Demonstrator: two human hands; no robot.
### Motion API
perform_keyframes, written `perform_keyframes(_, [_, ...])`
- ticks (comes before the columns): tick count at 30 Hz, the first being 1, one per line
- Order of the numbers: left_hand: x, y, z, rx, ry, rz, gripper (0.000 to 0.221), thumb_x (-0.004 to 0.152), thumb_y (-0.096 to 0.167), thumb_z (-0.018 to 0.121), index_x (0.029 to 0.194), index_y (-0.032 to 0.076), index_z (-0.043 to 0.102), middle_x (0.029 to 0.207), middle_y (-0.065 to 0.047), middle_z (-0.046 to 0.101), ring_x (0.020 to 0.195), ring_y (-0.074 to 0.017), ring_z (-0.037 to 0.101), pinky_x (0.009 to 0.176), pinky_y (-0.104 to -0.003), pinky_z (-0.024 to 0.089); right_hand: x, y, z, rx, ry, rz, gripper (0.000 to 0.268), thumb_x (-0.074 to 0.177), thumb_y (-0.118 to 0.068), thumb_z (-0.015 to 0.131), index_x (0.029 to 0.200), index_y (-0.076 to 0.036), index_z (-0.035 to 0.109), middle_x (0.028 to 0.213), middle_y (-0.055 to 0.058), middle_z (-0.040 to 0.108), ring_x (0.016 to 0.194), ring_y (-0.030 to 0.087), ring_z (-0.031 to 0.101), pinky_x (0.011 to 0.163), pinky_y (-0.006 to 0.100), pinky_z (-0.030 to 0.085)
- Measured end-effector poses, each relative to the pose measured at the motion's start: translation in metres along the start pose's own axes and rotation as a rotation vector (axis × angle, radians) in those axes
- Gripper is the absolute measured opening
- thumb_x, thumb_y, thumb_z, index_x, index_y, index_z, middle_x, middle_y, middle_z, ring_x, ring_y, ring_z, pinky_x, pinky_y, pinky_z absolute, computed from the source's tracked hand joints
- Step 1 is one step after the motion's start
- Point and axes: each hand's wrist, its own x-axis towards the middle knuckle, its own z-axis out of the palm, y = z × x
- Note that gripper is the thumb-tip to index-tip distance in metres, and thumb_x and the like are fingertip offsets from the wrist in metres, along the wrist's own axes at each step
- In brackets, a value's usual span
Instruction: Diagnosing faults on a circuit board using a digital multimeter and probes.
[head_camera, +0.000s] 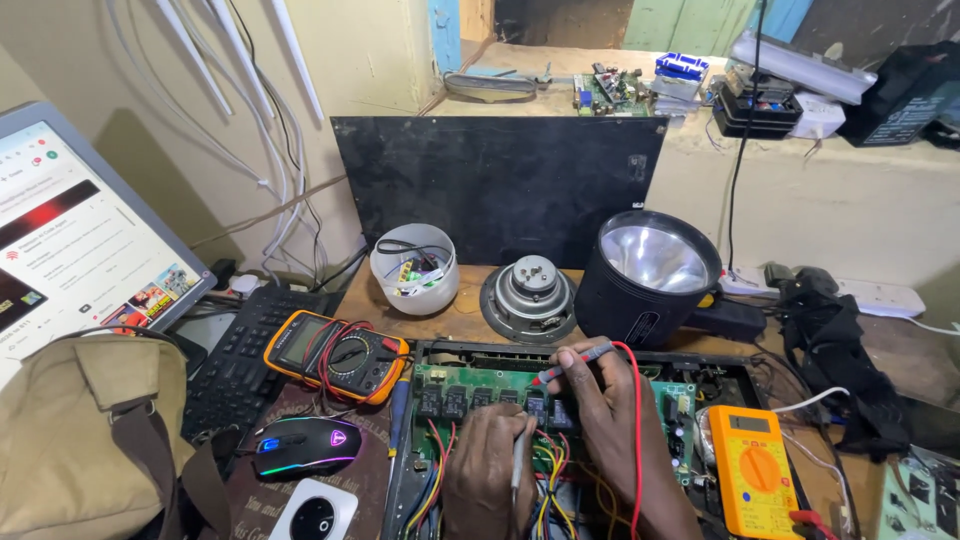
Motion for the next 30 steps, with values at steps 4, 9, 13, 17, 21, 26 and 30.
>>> perform_keyframes(4, [0.0029, 0.0067, 0.0002, 0.066, 0.032, 0.028, 0.019, 0.105, 0.016, 0.053, 0.087, 0.010, 0.057, 0.090, -0.009, 0.066, 0.075, -0.0263, 0.064, 0.068, -0.037, 0.052, 0.0017, 0.0047, -0.0002, -0.004, 0.008, 0.021, 0.030, 0.098, -0.037, 0.057, 0.097, -0.011, 0.073, 0.087, 0.005, 0.081, 0.078, 0.013, 0.079, 0.073, 0.027, 0.057])
perform_keyframes(9, [0.0089, 0.0093, -0.0016, 0.085, 0.086, 0.122, 0.021, 0.103, 0.006, 0.051, 0.083, 0.006, 0.058, 0.082, -0.012, 0.063, 0.070, -0.0277, 0.063, 0.063, -0.038, 0.052, 0.0032, 0.0065, 0.0003, -0.115, -0.007, 0.020, 0.032, 0.096, -0.041, 0.056, 0.096, -0.014, 0.074, 0.080, 0.001, 0.079, 0.077, 0.011, 0.081, 0.075, 0.028, 0.057])
perform_keyframes(13, [0.0062, 0.0080, -0.0008, 0.090, 0.031, 0.087, 0.020, 0.103, 0.003, 0.051, 0.083, 0.006, 0.057, 0.084, -0.012, 0.061, 0.070, -0.0281, 0.061, 0.062, -0.038, 0.051, 0.0024, 0.0033, 0.0003, -0.121, -0.023, 0.021, 0.034, 0.097, -0.041, 0.054, 0.098, -0.013, 0.074, 0.081, 0.002, 0.079, 0.077, 0.012, 0.080, 0.076, 0.028, 0.058])
perform_keyframes(17, [0.0019, 0.0040, 0.0043, 0.122, 0.047, 0.111, 0.018, 0.101, 0.002, 0.051, 0.086, 0.008, 0.059, 0.086, -0.009, 0.062, 0.074, -0.0272, 0.062, 0.066, -0.037, 0.052, 0.0039, 0.0065, 0.0015, -0.165, -0.019, 0.025, 0.031, 0.097, -0.040, 0.056, 0.098, -0.015, 0.074, 0.079, 0.001, 0.080, 0.078, 0.011, 0.081, 0.073, 0.028, 0.055])
perform_keyframes(21, [0.0008, 0.0048, 0.0039, 0.129, 0.019, 0.094, 0.015, 0.100, 0.000, 0.055, 0.088, 0.007, 0.059, 0.086, -0.010, 0.061, 0.073, -0.0277, 0.061, 0.064, -0.038, 0.052, 0.0026, 0.0035, 0.0016, -0.151, -0.018, 0.020, 0.031, 0.097, -0.039, 0.058, 0.091, -0.013, 0.072, 0.070, 0.003, 0.078, 0.073, 0.012, 0.078, 0.070, 0.029, 0.054])
perform_keyframes(26, [0.0014, 0.0051, 0.0015, 0.145, -0.002, 0.088, 0.018, 0.100, 0.000, 0.048, 0.088, 0.008, 0.059, 0.086, -0.009, 0.061, 0.072, -0.0279, 0.060, 0.062, -0.038, 0.050, 0.0038, 0.0059, 0.0021, -0.150, -0.010, 0.024, 0.030, 0.096, -0.040, 0.058, 0.093, -0.014, 0.074, 0.072, 0.001, 0.078, 0.075, 0.012, 0.076, 0.072, 0.030, 0.054])
perform_keyframes(30, [0.0011, 0.0038, 0.0038, 0.160, 0.014, 0.115, 0.020, 0.100, 0.002, 0.043, 0.091, 0.009, 0.059, 0.084, -0.009, 0.059, 0.072, -0.0297, 0.059, 0.063, -0.039, 0.049, 0.0047, 0.0068, 0.0011, -0.218, 0.001, 0.022, 0.033, 0.095, -0.042, 0.057, 0.087, -0.015, 0.074, 0.072, -0.001, 0.080, 0.077, 0.012, 0.076, 0.077, 0.030, 0.053])
